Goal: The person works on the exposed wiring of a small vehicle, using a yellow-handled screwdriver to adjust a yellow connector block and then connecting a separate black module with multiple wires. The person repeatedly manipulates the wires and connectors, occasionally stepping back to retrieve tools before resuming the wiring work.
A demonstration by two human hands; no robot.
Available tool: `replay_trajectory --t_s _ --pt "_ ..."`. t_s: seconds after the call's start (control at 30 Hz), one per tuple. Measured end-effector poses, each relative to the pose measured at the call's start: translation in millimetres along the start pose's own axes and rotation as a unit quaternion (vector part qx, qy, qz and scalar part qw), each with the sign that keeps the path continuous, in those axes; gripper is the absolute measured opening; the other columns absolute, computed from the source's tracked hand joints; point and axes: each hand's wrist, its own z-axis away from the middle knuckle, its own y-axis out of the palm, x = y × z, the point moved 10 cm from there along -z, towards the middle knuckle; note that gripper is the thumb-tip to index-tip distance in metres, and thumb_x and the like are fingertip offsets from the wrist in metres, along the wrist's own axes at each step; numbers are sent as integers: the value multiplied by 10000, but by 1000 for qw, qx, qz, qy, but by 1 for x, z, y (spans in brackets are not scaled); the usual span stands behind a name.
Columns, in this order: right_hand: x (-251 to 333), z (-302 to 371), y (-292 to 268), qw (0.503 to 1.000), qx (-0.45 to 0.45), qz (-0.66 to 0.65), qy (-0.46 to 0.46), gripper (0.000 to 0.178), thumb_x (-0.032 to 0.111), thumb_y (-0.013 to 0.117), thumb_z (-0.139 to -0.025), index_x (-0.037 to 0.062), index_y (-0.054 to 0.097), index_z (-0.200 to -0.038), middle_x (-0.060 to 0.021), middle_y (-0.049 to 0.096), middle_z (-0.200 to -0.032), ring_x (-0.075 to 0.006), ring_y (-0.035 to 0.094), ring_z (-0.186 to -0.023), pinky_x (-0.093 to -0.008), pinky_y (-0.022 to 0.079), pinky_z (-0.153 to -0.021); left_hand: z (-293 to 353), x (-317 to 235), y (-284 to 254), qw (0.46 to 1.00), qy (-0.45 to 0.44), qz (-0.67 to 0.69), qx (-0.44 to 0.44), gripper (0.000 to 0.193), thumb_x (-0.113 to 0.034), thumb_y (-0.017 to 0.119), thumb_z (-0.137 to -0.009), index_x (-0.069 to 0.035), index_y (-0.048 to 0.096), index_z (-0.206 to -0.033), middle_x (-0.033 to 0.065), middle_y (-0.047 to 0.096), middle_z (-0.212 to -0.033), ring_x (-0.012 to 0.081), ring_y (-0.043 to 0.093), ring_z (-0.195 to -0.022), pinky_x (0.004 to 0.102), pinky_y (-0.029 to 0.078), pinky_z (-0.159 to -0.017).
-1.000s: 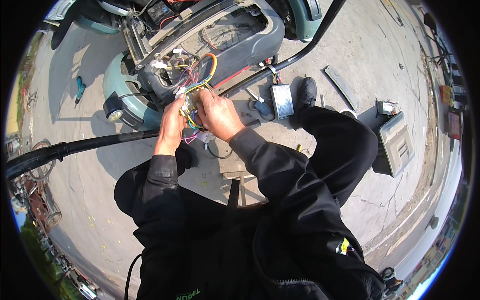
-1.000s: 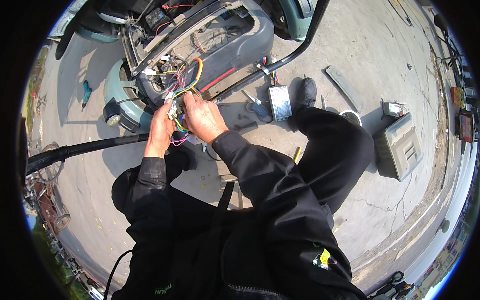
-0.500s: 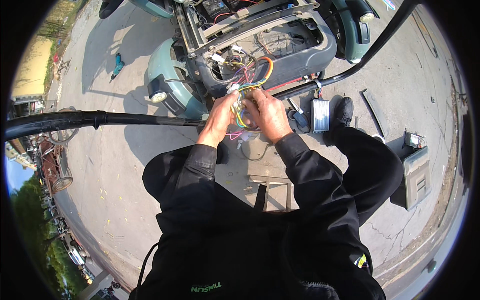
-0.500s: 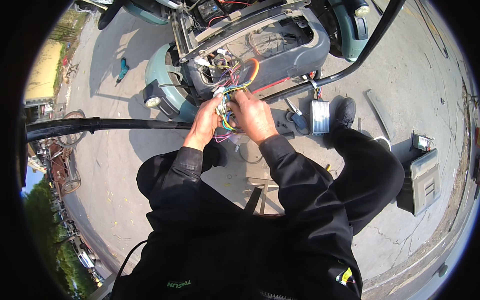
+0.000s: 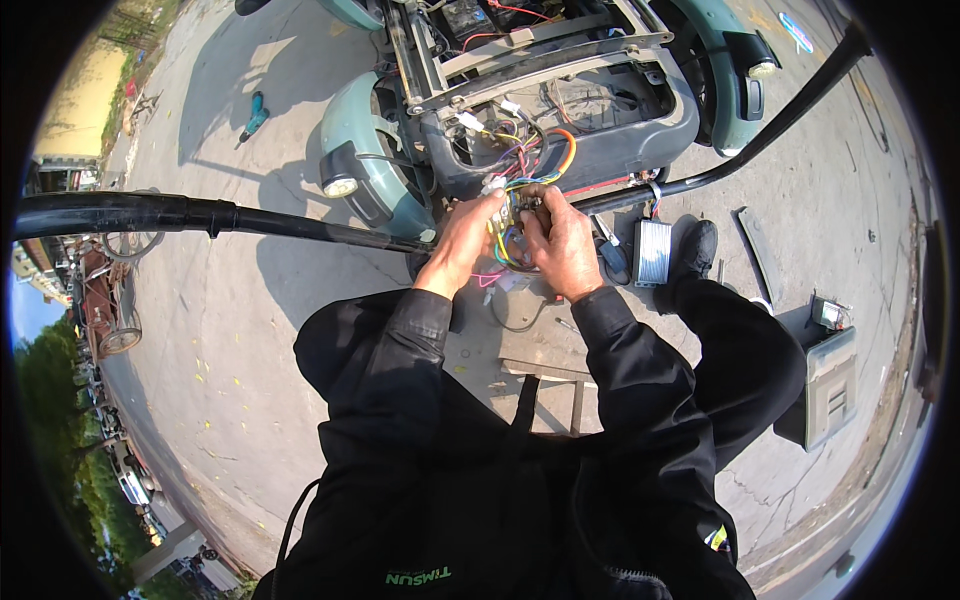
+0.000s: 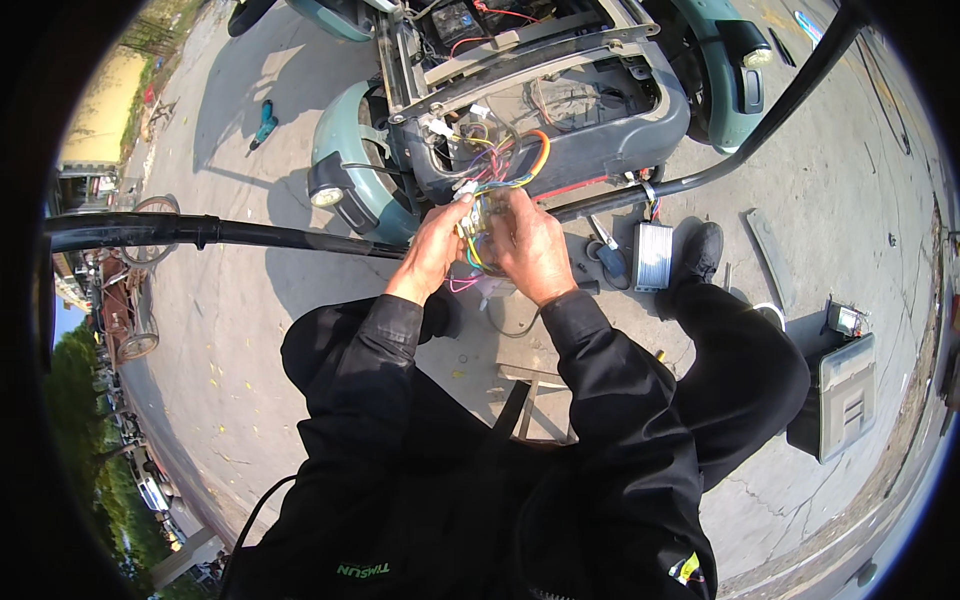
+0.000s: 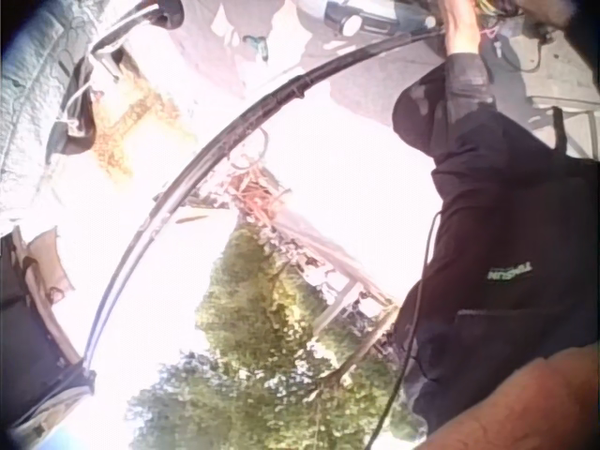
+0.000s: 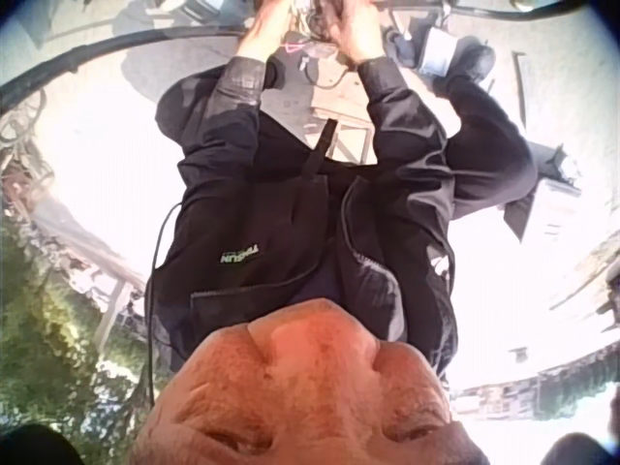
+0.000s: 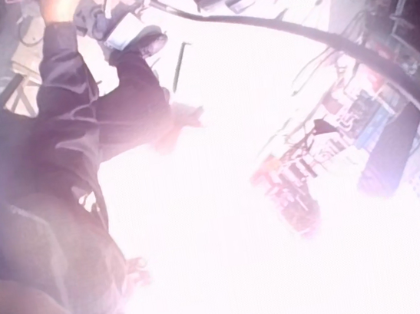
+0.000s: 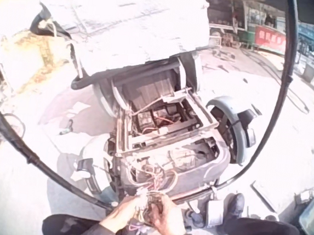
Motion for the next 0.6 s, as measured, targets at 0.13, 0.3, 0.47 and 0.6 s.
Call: replay_trajectory --t_s 0.13,0.3,0.47,0.6 --pt "18 0 -3 993 -23 80 -82 128 19 656 -888 19 633 -1014 -169 637 -782 -330 639 -667 -375 510 -629 0 3 0 1000 -5 -3 5 421 -409 528 -1004 -25 662 -1110 47 669 -893 145 675 -660 279 529 -553" --pt "-15 1 8 997 26 -3 69 156 75 671 -876 42 632 -1024 -186 676 -872 -399 664 -768 -439 538 -670 -5 5 -8 1000 5 -18 -17 403 -419 529 -1004 -44 658 -1073 23 651 -851 109 636 -649 252 501 -547" --pt "17 -1 0 994 -17 67 -89 206 28 668 -866 58 641 -1069 -174 670 -836 -393 653 -718 -418 528 -656 -2 4 -3 1000 4 -19 -3 404 -423 510 -1017 -53 655 -1094 5 651 -855 97 630 -650 237 493 -548" --pt "-7 -1 3 999 15 -5 45 163 57 685 -871 54 658 -1031 -169 676 -845 -379 664 -726 -409 534 -652 -1 6 1 1000 -4 20 1 401 -418 504 -1022 -54 653 -1102 7 652 -868 99 630 -632 238 491 -545"
